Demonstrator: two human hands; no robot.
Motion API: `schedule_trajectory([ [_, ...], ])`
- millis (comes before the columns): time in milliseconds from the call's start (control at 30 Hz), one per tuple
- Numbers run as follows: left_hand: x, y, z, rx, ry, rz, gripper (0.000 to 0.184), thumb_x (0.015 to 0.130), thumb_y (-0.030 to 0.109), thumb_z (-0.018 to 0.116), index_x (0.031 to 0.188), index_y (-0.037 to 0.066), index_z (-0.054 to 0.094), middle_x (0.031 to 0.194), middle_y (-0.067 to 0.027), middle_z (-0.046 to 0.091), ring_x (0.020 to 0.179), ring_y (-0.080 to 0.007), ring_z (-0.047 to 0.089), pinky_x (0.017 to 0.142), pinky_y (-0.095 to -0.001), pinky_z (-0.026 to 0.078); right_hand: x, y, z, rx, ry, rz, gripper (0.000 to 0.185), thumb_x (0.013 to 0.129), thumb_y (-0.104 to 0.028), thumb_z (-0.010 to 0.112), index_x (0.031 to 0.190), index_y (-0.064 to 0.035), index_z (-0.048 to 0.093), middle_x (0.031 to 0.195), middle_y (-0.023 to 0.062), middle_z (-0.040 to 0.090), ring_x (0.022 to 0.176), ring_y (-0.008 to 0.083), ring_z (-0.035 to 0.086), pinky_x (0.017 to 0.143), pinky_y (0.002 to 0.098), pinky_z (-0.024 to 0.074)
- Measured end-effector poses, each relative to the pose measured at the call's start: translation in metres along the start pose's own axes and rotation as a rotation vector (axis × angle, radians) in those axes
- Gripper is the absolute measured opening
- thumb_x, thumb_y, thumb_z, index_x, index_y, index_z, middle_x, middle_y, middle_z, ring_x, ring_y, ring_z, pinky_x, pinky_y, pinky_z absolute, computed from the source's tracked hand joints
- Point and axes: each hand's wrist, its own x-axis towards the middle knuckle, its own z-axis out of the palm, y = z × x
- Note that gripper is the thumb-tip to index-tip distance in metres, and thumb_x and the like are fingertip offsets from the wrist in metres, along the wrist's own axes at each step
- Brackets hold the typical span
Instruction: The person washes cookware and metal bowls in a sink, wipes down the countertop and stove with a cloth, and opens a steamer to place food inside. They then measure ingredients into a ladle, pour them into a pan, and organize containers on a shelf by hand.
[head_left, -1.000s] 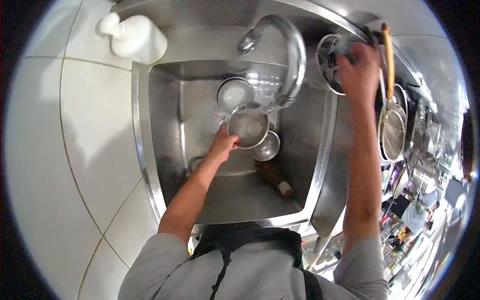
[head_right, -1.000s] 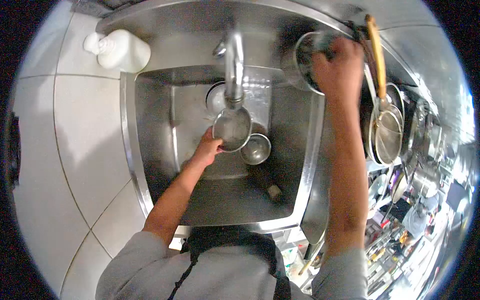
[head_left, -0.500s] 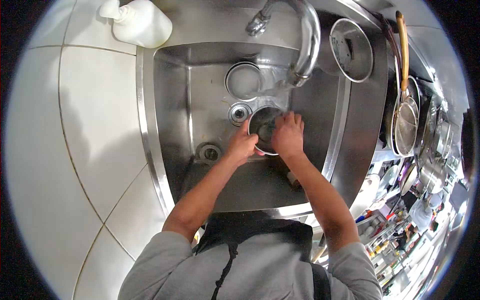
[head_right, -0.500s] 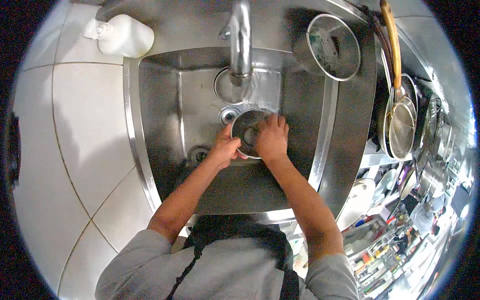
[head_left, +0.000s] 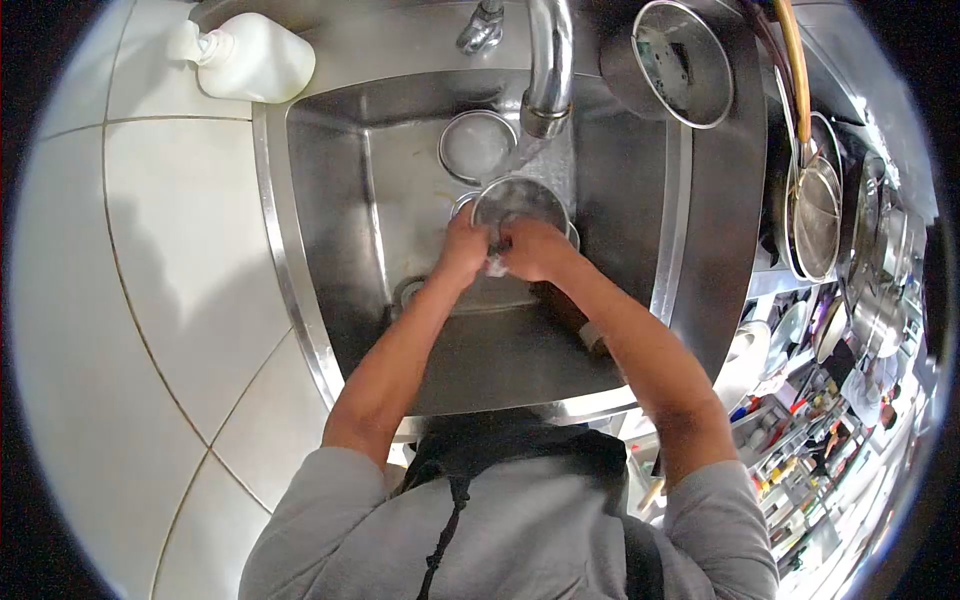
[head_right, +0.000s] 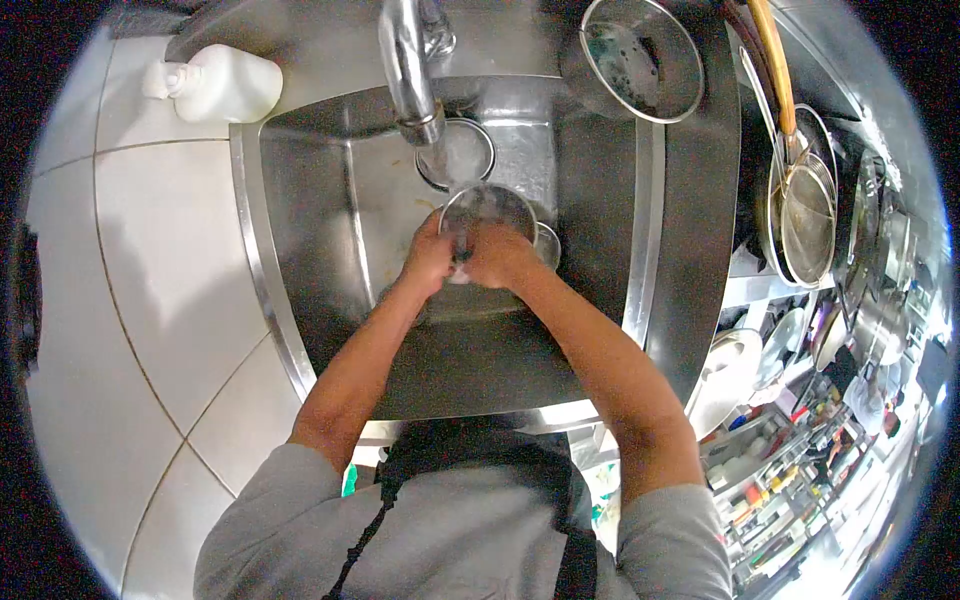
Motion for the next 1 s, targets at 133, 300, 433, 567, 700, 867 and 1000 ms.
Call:
schedule_trajectory([
  [133, 0.009, -0.007, -0.017, -0.034, 0.039, -0.156, 0.046, 0.087, 0.001, 0.058, 0.133, 0.007, 0.059, 0.097, -0.0081, 0.067, 0.072, -0.0169, 0.06, 0.051, -0.033, 0.047, -0.017, 0.008, -0.014, 0.095, 0.541, -0.251, 0.037, 0.082, -0.012, 0.063, 0.118, -0.0052, 0.066, 0.117, 0.02, 0.063, 0.119, 0.0381, 0.056, 0.1, 0.0469, 0.0471],
  [300, 0.02, -0.024, -0.013, -0.088, -0.251, -0.146, 0.046, 0.086, 0.005, 0.068, 0.132, 0.006, 0.06, 0.104, -0.0066, 0.069, 0.076, -0.0169, 0.062, 0.054, -0.0317, 0.046, -0.006, 0.037, -0.044, 0.982, 0.501, -0.083, 0.038, 0.083, -0.006, 0.059, 0.12, -0.0034, 0.065, 0.112, 0.0091, 0.07, 0.1, 0.0203, 0.064, 0.088, 0.0348, 0.0491],
  [433, -0.006, 0.0, -0.01, -0.011, -0.426, -0.201, 0.042, 0.088, 0.015, 0.075, 0.127, 0.004, 0.063, 0.103, -0.0052, 0.069, 0.079, -0.0158, 0.064, 0.057, -0.0317, 0.048, 0.014, 0.057, -0.05, 1.525, 0.332, -0.167, 0.034, 0.083, -0.006, 0.059, 0.115, -0.0022, 0.068, 0.097, 0.0071, 0.069, 0.087, 0.0164, 0.062, 0.08, 0.0319, 0.052],
  [567, -0.028, 0.018, 0.015, -0.146, -0.476, -0.186, 0.042, 0.086, 0.021, 0.08, 0.122, 0.003, 0.067, 0.098, -0.0048, 0.07, 0.083, -0.0161, 0.066, 0.066, -0.0321, 0.053, 0.018, 0.055, -0.035, 1.877, 0.093, -0.095, 0.034, 0.087, -0.012, 0.058, 0.119, -0.0024, 0.063, 0.098, 0.0096, 0.069, 0.089, 0.0232, 0.066, 0.083, 0.0377, 0.0565],
  [700, -0.037, 0.021, 0.037, 0.122, 0.002, 0.358, 0.081, 0.083, 0.028, 0.085, 0.146, -0.001, 0.044, 0.118, -0.0135, 0.067, 0.103, -0.0227, 0.065, 0.086, -0.0361, 0.055, 0.021, 0.061, 0.014, 2.23, -0.172, 0.145, 0.033, 0.094, -0.025, 0.056, 0.116, -0.0015, 0.064, 0.102, 0.0137, 0.072, 0.088, 0.028, 0.071, 0.084, 0.044, 0.0604],
  [867, -0.014, -0.01, 0.045, 0.433, 0.254, 0.783, 0.058, 0.088, 0.005, 0.071, 0.141, -0.001, 0.047, 0.128, -0.0195, 0.061, 0.114, -0.0296, 0.062, 0.099, -0.0419, 0.05, -0.011, 0.023, 0.082, 2.526, -0.039, 0.175, 0.032, 0.1, -0.026, 0.05, 0.118, -0.0023, 0.062, 0.1, 0.0141, 0.071, 0.083, 0.0315, 0.07, 0.073, 0.0441, 0.0591],
  [1000, 0.003, -0.034, 0.021, 0.498, 0.282, 0.483, 0.031, 0.089, 0.006, 0.065, 0.117, -0.003, 0.056, 0.08, -0.0137, 0.066, 0.066, -0.0264, 0.068, 0.055, -0.0374, 0.051, -0.048, 0.004, 0.086, 2.222, 0.374, 0.525, 0.029, 0.099, -0.022, 0.051, 0.12, -0.0035, 0.059, 0.104, 0.0127, 0.068, 0.09, 0.0284, 0.067, 0.076, 0.0434, 0.0557],
])
